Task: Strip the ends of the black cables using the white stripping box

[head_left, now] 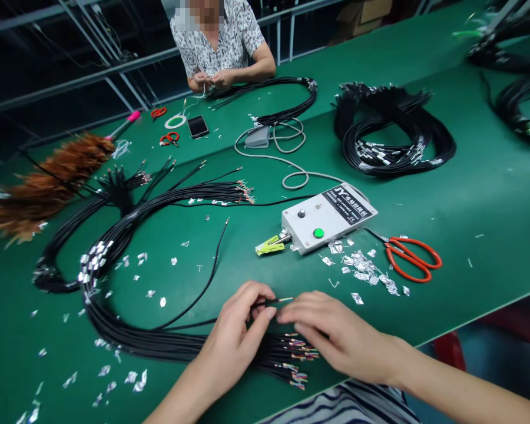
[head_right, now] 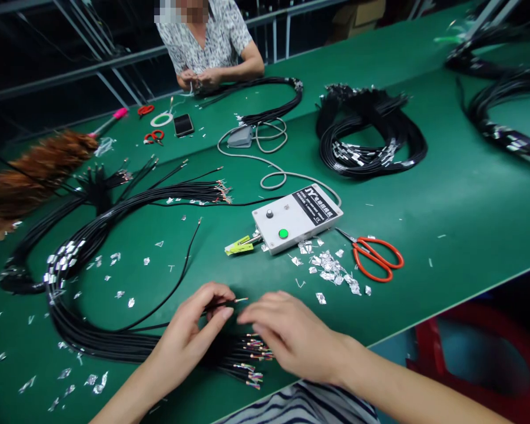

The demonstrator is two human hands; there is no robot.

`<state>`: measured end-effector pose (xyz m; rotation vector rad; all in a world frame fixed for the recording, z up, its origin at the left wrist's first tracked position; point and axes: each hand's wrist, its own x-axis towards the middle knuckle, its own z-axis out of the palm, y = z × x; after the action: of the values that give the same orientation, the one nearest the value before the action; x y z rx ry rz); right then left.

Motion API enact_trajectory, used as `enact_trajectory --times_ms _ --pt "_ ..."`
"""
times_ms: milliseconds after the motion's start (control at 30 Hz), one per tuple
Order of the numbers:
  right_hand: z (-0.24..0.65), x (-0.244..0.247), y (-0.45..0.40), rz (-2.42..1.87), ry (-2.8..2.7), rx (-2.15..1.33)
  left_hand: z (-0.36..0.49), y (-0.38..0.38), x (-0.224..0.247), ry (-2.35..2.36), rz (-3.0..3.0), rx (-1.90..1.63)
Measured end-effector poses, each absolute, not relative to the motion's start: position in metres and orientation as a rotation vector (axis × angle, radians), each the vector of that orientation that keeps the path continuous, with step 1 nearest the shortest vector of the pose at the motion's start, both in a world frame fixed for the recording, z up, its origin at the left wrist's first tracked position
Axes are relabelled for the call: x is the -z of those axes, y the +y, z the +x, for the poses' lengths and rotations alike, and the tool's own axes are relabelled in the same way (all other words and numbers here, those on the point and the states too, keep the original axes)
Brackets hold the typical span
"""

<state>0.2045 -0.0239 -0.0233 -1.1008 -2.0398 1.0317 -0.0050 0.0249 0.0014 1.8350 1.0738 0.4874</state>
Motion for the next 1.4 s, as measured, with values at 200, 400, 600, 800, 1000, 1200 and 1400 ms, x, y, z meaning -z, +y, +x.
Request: enact_trajectory --times_ms 200,400,600,800,1000,1200,1400 --pt "0.201 0.013 -0.012 -1.2 -1.753 -1.157 0.006 0.024 0.002 1.179 1.593 -0.58" --pt "0.195 0.017 0.004 -1.231 -1.532 -0.845 0.005 0.022 0.005 1.207 1.418 -0.622" --pt "0.187 0.02 0.002 -1.163 -1.582 -0.787 0.008 0.021 0.001 1.215 1.389 -0.626" --pt "0.188 0.017 0.005 -1.197 -1.546 -0.857 0.01 0.02 0.002 1.252 1.452 -0.669" --pt "0.191 0.013 -0.004 -1.201 -1.551 -0.799 0.015 0.019 0.0 1.325 1.708 -0.879" --pt "0.187 0.013 -0.01 -1.192 -1.572 -0.73 0.018 0.018 0.001 1.331 1.76 -0.946" --pt "0.177 0.023 -0.021 -1.158 -1.72 -0.547 0.017 0.017 0.003 1.337 1.499 -0.917"
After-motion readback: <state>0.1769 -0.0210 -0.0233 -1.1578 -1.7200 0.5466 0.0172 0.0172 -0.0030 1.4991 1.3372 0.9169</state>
